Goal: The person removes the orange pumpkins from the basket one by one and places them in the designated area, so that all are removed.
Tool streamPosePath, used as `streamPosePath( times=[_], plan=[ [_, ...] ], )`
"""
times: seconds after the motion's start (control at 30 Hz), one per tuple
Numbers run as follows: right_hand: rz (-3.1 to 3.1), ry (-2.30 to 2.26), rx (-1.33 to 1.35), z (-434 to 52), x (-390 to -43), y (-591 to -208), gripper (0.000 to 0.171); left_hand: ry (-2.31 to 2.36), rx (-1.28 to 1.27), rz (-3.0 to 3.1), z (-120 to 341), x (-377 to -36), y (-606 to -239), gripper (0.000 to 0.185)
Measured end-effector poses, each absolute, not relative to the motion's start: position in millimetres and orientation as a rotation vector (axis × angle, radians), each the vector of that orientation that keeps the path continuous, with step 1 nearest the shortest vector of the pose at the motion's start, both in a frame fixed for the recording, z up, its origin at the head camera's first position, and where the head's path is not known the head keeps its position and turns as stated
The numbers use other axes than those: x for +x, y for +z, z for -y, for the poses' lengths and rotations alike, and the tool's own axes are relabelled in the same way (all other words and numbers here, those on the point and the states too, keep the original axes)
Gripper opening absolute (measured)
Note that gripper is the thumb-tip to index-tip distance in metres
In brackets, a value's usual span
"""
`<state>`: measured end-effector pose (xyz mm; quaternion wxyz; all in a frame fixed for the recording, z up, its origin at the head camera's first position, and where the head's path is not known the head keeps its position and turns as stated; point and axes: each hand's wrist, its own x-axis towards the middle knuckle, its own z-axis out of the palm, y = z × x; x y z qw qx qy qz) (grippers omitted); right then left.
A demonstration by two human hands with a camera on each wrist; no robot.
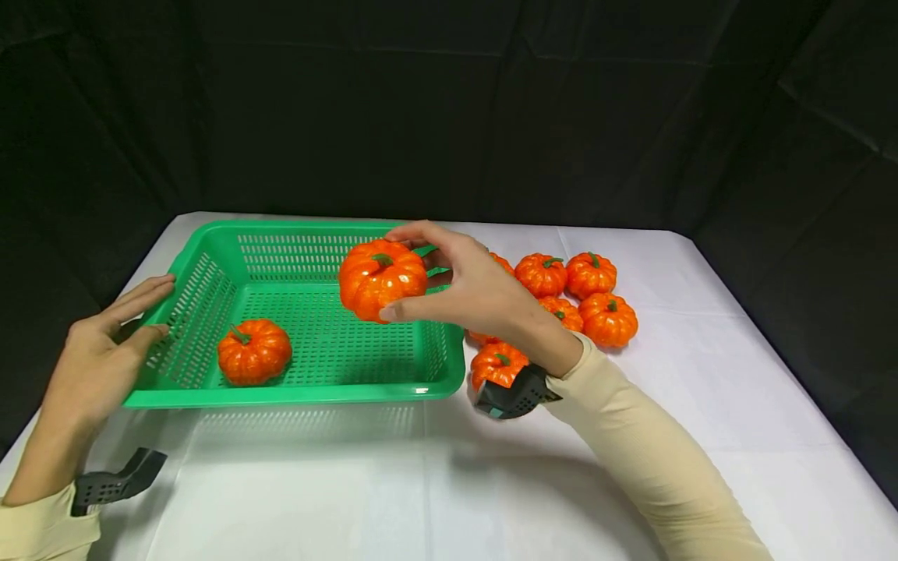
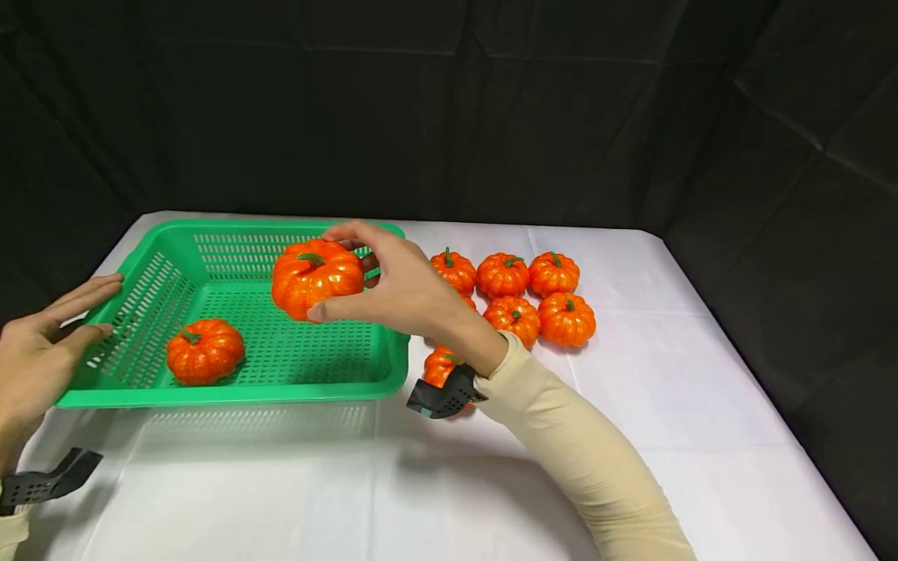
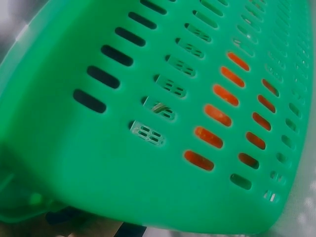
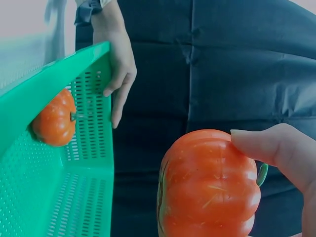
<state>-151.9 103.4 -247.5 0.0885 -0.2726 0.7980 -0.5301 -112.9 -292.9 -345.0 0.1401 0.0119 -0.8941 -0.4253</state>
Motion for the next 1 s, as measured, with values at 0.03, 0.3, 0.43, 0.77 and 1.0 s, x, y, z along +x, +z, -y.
streamPosePath(
  times=[0.03, 0.3, 0.43, 0.77, 1.0],
  plan=[
    [-2.382, -1.579, -0.815, -105.9, -151.7, -247.9, 0.067, -1.228, 0.032, 2.582, 293.0, -112.7, -344.7, 0.051],
    [-2.349, -1.624, -0.689, -125.2, -146.0, -249.4, 0.066, -1.211, 0.039, 2.589, 293.5, -112.8, -344.7, 0.052],
    [-2.295, -1.677, -0.617, -134.9, -141.6, -250.6, 0.066, -1.216, 0.031, 2.585, 293.8, -112.6, -345.4, 0.051],
    [-2.344, -1.691, -0.56, -160.3, -135.1, -255.1, 0.068, -1.227, 0.034, 2.589, 292.2, -111.2, -345.5, 0.051],
    [-2.432, -1.598, -0.495, -171.8, -131.7, -256.4, 0.065, -1.231, 0.051, 2.595, 290.7, -111.6, -343.2, 0.051]
  ],
)
